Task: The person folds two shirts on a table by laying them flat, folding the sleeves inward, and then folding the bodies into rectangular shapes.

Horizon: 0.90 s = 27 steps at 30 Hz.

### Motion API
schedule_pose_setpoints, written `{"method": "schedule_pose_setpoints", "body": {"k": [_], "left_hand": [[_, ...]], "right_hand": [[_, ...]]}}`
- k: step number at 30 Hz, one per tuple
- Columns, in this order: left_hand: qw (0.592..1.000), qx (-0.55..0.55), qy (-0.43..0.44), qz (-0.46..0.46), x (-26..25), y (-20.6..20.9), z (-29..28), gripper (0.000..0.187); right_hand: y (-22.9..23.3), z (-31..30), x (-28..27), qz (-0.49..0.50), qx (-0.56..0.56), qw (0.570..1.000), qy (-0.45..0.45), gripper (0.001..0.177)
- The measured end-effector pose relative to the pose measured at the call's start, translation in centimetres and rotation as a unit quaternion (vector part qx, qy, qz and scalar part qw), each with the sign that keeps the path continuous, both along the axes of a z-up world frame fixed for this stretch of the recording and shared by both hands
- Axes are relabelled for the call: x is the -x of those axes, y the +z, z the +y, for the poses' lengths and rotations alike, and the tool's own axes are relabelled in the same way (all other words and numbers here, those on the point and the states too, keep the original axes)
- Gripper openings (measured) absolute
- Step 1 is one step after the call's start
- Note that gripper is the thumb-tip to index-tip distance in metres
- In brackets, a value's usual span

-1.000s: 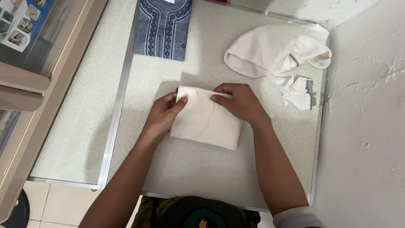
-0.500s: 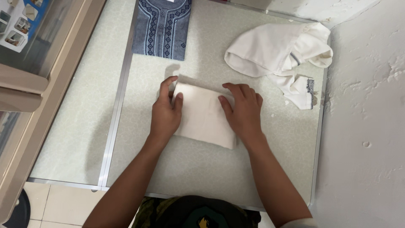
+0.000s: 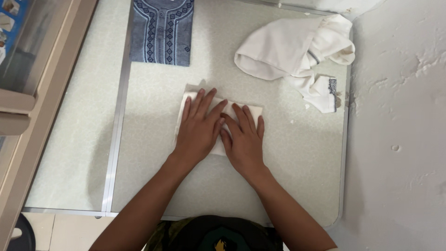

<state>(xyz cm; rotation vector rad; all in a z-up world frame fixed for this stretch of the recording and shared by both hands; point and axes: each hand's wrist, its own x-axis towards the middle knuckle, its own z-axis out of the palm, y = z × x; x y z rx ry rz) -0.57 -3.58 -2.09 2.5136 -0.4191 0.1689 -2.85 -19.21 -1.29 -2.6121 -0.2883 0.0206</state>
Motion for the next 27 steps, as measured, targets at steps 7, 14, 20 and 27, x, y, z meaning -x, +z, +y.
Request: {"method": "schedule_pose_setpoints", "body": {"k": [7,14,20,27], "left_hand": [[0.997,-0.044,0.036,0.051,-0.4,-1.1,-0.5,0.053],[0.991,-0.064,0.106,0.056,-0.8,-0.6,-2.2,0.056],[0.999,0.046,-0.013,-0.023,-3.1,0.4,-4.5,0.039],[0.985,-0.048,-0.066,0.151,-10.4,2.5,-7.0,0.032]], "right_hand": [[2.3,-5.8,-1.6,0.030,-0.271,0.947,-0.169,0.034],[4.2,-6.1,-1.4,0.242,-0.191,0.916,-0.257,0.040],[4.0,-5.4,-1.5,0.237,-0.159,0.930,-0.233,0.053],[4.3,-5.8,-1.4,0.285,-0.109,0.926,-0.221,0.055]]}}
